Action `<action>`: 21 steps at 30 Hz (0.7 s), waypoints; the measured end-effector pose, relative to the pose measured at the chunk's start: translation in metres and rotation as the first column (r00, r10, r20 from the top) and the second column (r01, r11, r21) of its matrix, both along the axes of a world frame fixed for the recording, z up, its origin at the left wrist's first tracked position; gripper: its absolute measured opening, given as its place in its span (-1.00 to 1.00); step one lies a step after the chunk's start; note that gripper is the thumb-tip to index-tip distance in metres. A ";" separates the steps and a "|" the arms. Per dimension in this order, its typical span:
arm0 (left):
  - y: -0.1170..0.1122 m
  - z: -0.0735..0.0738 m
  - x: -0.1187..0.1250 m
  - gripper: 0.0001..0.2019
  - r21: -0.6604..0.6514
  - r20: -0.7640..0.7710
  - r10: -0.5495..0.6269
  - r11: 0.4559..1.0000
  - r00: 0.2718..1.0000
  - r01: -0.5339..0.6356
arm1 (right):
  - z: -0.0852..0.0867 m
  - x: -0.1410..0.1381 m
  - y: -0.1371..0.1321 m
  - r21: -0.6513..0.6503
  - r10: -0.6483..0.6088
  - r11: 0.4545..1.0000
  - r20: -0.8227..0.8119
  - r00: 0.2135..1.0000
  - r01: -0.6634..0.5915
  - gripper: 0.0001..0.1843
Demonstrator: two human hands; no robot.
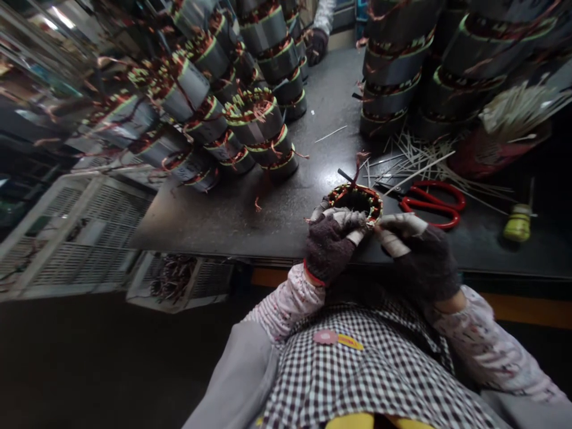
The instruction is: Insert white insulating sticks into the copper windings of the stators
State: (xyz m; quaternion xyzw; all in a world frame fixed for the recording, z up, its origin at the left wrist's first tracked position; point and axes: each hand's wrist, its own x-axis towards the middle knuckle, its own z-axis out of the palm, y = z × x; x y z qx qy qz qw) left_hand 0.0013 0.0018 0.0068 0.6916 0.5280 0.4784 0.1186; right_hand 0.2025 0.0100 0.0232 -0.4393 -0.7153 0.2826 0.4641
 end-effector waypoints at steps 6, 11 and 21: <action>0.000 -0.001 -0.002 -0.91 -0.025 -0.016 0.010 1.000 1.000 -0.011 | 0.001 0.002 0.003 0.033 0.050 0.998 0.131 0.990 -0.055 -0.85; -0.002 0.005 -0.006 -0.87 -0.048 -0.044 -0.044 0.998 0.998 0.042 | 0.000 0.002 0.012 0.197 0.030 0.976 0.281 0.959 -0.088 -0.76; -0.002 0.008 -0.004 -0.92 -0.015 -0.042 -0.034 0.999 0.999 0.033 | 0.027 -0.008 0.004 0.127 0.105 0.988 -0.100 0.989 -0.092 -0.92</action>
